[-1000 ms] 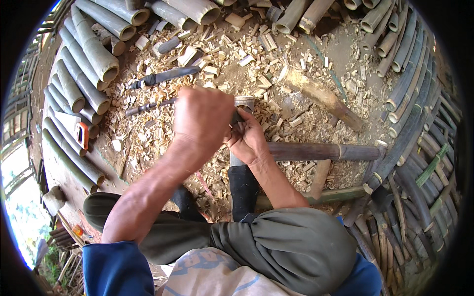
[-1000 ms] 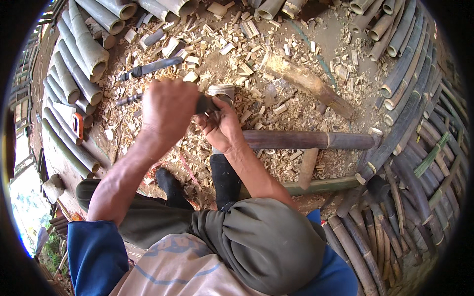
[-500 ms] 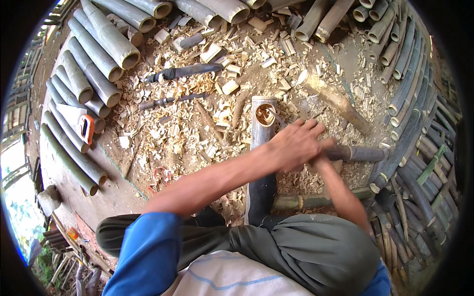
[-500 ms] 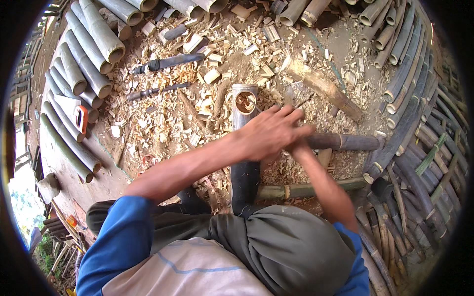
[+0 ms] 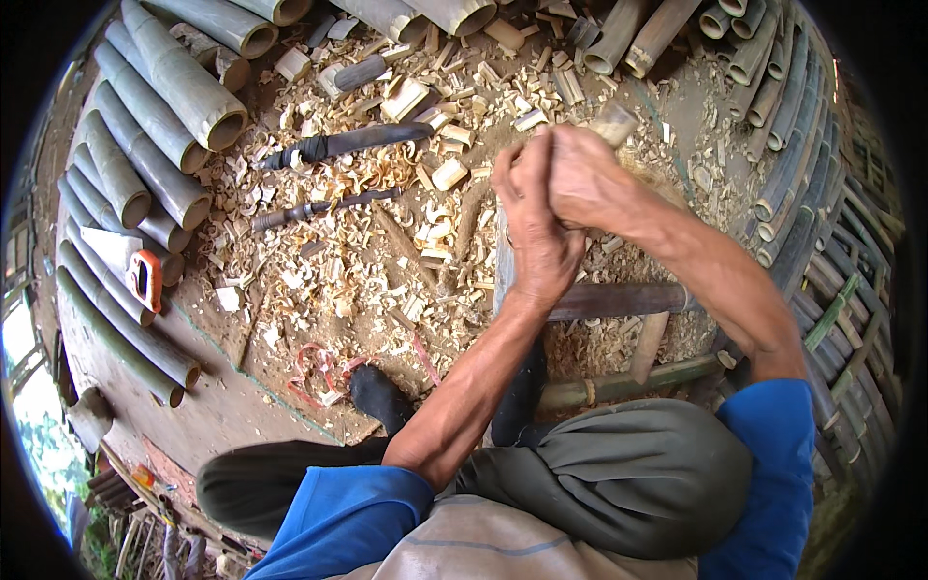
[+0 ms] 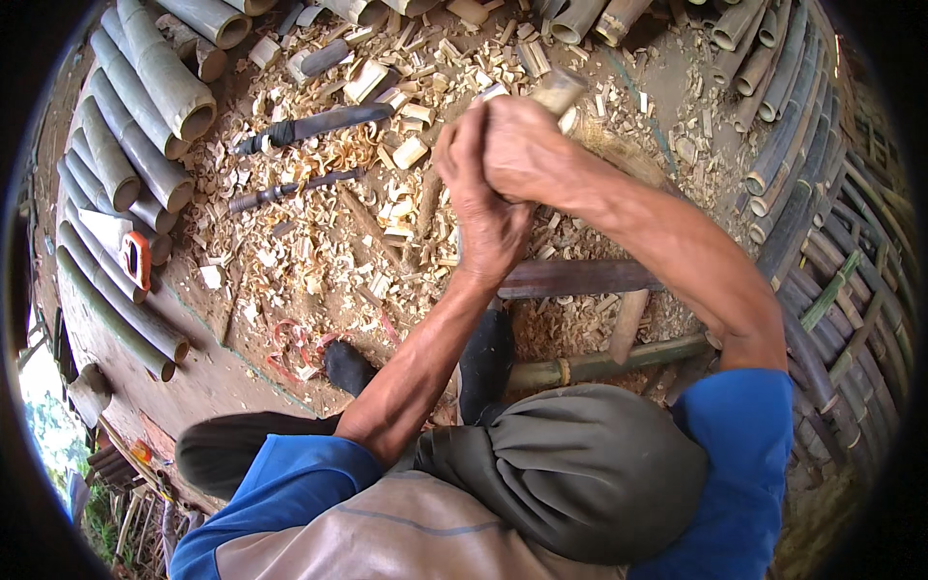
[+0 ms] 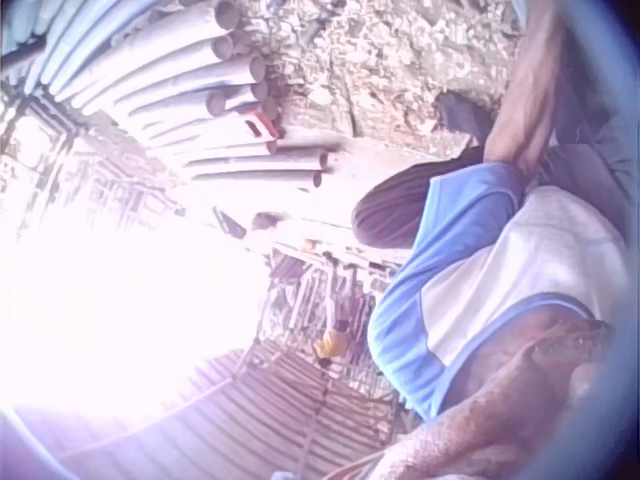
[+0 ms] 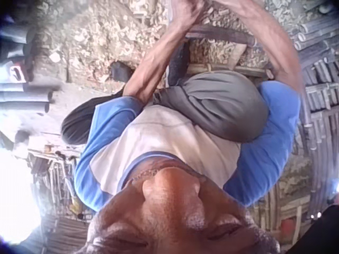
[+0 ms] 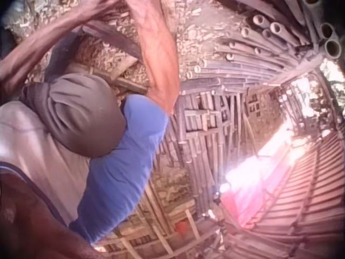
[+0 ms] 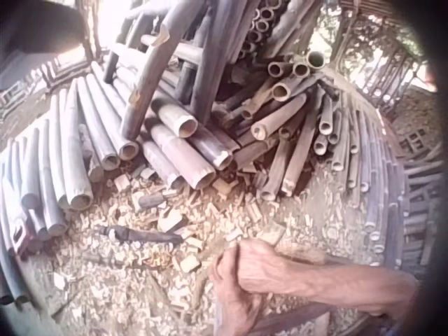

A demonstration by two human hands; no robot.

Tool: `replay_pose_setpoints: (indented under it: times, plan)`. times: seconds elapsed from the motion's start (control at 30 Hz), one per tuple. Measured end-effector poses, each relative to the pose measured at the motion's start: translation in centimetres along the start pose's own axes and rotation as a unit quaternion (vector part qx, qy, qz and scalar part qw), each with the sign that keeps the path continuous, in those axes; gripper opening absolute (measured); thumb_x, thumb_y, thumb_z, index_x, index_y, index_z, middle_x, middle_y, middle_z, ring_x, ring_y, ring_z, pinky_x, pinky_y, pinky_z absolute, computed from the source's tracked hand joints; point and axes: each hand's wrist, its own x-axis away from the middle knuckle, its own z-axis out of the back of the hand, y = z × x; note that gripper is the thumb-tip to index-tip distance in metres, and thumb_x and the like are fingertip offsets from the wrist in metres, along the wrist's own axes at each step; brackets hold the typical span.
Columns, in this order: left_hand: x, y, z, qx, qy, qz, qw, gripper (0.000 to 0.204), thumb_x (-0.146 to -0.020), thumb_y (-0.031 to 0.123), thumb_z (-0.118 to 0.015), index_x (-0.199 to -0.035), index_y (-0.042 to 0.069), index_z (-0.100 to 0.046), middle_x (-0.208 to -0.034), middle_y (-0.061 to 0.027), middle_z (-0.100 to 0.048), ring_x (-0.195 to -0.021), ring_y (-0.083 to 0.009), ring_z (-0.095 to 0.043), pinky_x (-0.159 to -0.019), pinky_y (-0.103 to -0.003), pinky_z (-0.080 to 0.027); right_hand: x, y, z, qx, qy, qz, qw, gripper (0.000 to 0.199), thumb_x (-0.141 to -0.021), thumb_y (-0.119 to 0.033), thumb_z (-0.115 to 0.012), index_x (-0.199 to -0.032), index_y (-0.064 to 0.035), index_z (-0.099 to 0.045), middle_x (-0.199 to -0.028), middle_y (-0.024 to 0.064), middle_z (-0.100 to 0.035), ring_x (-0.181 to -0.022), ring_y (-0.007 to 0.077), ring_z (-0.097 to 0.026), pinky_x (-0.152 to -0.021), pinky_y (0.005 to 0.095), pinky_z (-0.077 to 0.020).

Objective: The person shapes and carves bamboo poles. The person uses a knife to carve and hollow out the end of a bamboo pole and uses a wooden mallet to strike the knife.

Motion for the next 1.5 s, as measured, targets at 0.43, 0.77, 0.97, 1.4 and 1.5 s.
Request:
replay_pose_setpoints:
  times: [0.43, 0.77, 0.97, 1.4, 1.5]
  plan:
    - [-2.2, 2.1, -1.0, -0.087, -0.511, -0.057, 0.853, 0.073, -0.073, -0.010, -0.070, -0.141, 0.015, -0.055, -0.138, -0.0240, -0.050, -0.120, -0.0453, -0.060, -0.103, -0.048, -0.056, 9.0, -6.3, -0.8, -0.605, -0.132, -0.542, 0.568, 0.054, -0.105, -0.032, -0.053, -0.148, -0.0004, -0.044, -0.135, 0.0244, -0.055, -0.124, 0.0340, -0.059, -0.109, 0.0472, -0.0504]
    - [-2.1, 0.0, 1.6, 0.076, -0.074, 0.034, 0.994, 0.097, -0.069, -0.018, -0.064, -0.156, 0.019, -0.042, -0.151, -0.0330, -0.028, -0.127, -0.0465, -0.054, -0.095, -0.047, -0.062, -2.5, 2.2, 4.5, -0.318, -0.274, -0.184, 0.889, 0.016, -0.087, -0.017, -0.071, -0.097, -0.0058, -0.067, -0.086, 0.0082, -0.068, -0.079, 0.0211, -0.068, -0.077, 0.0377, -0.0599]
    - [-0.8, -0.1, 2.1, 0.071, -0.041, 0.067, 0.994, 0.104, -0.069, -0.013, -0.071, -0.161, 0.017, -0.029, -0.148, -0.0304, -0.030, -0.128, -0.0447, -0.052, -0.095, -0.046, -0.062, -0.5, 1.0, 1.7, -0.233, -0.110, -0.077, 0.963, 0.021, -0.085, -0.019, -0.073, -0.103, -0.0102, -0.068, -0.085, 0.0066, -0.070, -0.071, 0.0212, -0.067, -0.071, 0.0377, -0.0592]
    - [-3.1, 0.5, 2.6, 0.054, -0.196, 0.082, 0.976, 0.104, -0.064, -0.021, -0.065, -0.153, 0.026, -0.040, -0.149, -0.0312, -0.033, -0.121, -0.0466, -0.058, -0.089, -0.047, -0.063, -0.6, 1.7, 4.7, -0.356, -0.291, -0.269, 0.846, 0.019, -0.093, -0.023, -0.066, -0.103, -0.0073, -0.062, -0.091, 0.0092, -0.069, -0.091, 0.0235, -0.068, -0.088, 0.0412, -0.0564]
    - [-1.8, -0.5, 2.5, 0.127, -0.050, 0.096, 0.986, 0.102, -0.066, -0.020, -0.064, -0.157, 0.018, -0.036, -0.148, -0.0296, -0.032, -0.129, -0.0479, -0.050, -0.098, -0.049, -0.059, -2.9, 1.1, 3.5, -0.291, -0.151, -0.141, 0.934, 0.015, -0.087, -0.022, -0.072, -0.087, -0.0090, -0.064, -0.082, 0.0056, -0.066, -0.082, 0.0212, -0.066, -0.082, 0.0410, -0.0561]
